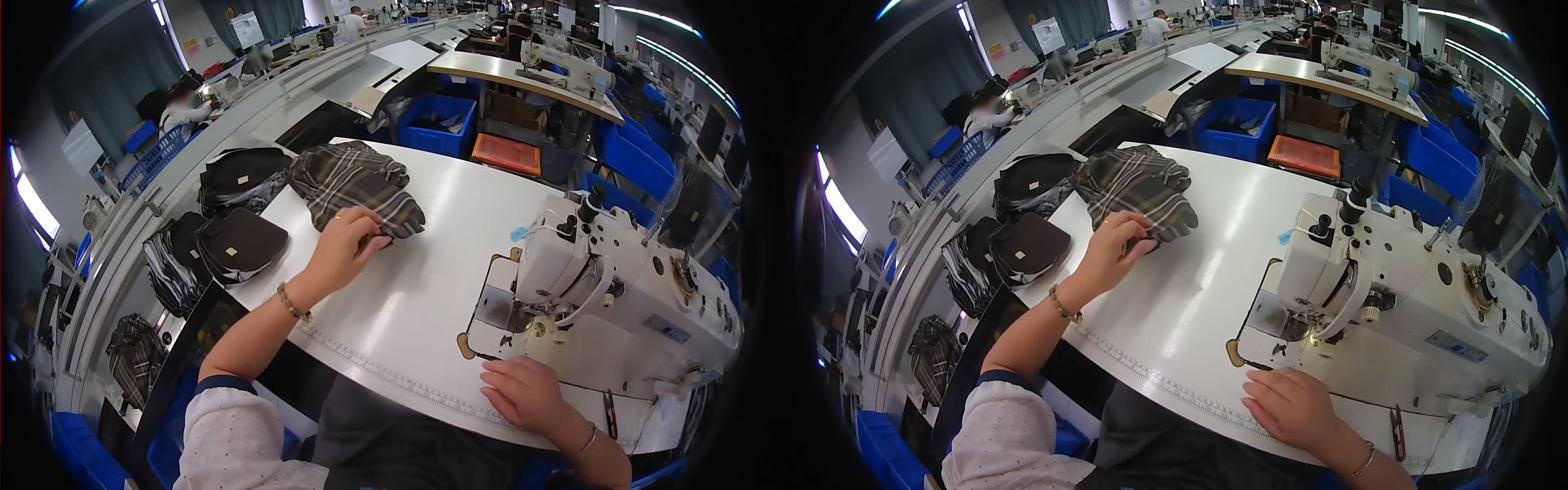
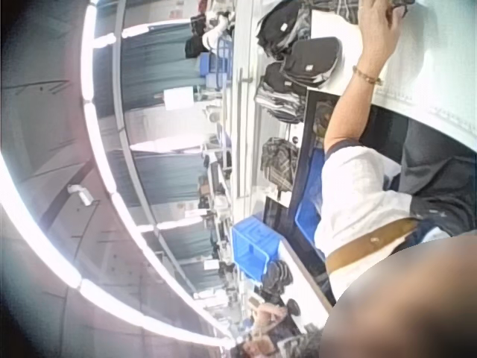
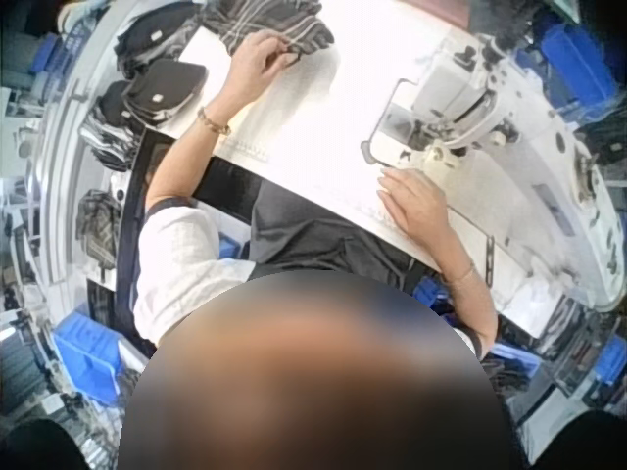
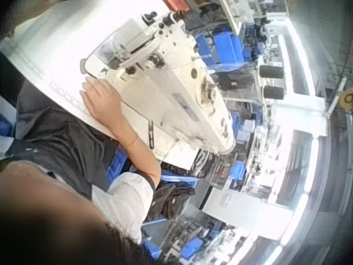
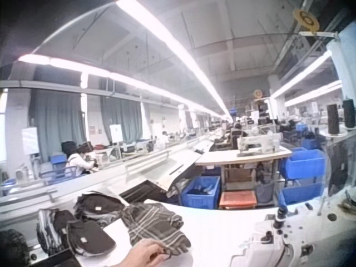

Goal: Sewing together fabric or leather panels using an industrial sewing machine.

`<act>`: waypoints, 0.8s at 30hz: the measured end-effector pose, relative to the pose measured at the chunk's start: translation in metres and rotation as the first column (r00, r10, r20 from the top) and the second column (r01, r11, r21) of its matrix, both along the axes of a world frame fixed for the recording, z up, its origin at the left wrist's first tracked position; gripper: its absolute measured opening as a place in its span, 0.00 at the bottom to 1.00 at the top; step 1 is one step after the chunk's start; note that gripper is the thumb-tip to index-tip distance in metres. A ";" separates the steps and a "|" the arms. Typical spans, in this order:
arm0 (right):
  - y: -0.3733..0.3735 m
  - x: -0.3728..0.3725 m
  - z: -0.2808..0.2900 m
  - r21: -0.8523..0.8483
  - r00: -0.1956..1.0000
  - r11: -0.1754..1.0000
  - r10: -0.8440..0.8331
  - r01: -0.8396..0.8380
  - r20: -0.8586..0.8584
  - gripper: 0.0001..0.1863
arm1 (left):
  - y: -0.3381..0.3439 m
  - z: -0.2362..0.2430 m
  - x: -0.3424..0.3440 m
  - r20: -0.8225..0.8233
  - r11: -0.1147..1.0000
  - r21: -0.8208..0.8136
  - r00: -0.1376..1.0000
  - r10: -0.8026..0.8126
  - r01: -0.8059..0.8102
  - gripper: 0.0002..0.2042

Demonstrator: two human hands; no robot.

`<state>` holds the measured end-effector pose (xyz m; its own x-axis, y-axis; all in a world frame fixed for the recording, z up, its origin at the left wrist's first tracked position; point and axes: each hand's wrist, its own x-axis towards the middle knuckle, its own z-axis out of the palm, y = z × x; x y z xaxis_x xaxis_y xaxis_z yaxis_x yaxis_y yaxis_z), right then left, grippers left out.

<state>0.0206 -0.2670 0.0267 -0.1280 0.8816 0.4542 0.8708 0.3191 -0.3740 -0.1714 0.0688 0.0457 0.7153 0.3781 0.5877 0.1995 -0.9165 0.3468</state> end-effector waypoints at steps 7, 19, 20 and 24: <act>0.046 -0.014 -0.028 -0.406 0.102 0.886 -0.393 -0.226 -0.914 0.20 | -0.138 -0.037 -0.024 -0.530 0.959 -0.237 0.807 -0.262 0.155 0.34; 0.034 -0.020 -0.012 -0.436 0.157 0.900 -0.428 -0.014 -0.890 0.43 | -0.168 -0.042 -0.025 -0.509 0.973 -0.188 0.833 -0.215 0.136 0.48; 0.033 -0.019 -0.009 -0.450 0.070 0.885 -0.444 -0.122 -0.893 0.43 | -0.170 -0.041 -0.024 -0.481 0.966 -0.223 0.847 -0.226 0.130 0.48; 0.028 -0.018 -0.014 -0.409 -0.028 0.886 -0.425 -0.218 -0.905 0.45 | -0.175 -0.043 -0.023 -0.428 0.945 -0.292 0.863 -0.268 0.148 0.50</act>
<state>0.0030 -0.2390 0.0125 0.2543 0.9199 -0.2984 -0.4585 -0.1570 -0.8747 -0.1942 -0.1059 0.0030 0.9572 0.2763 0.0857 0.2037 -0.8541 0.4785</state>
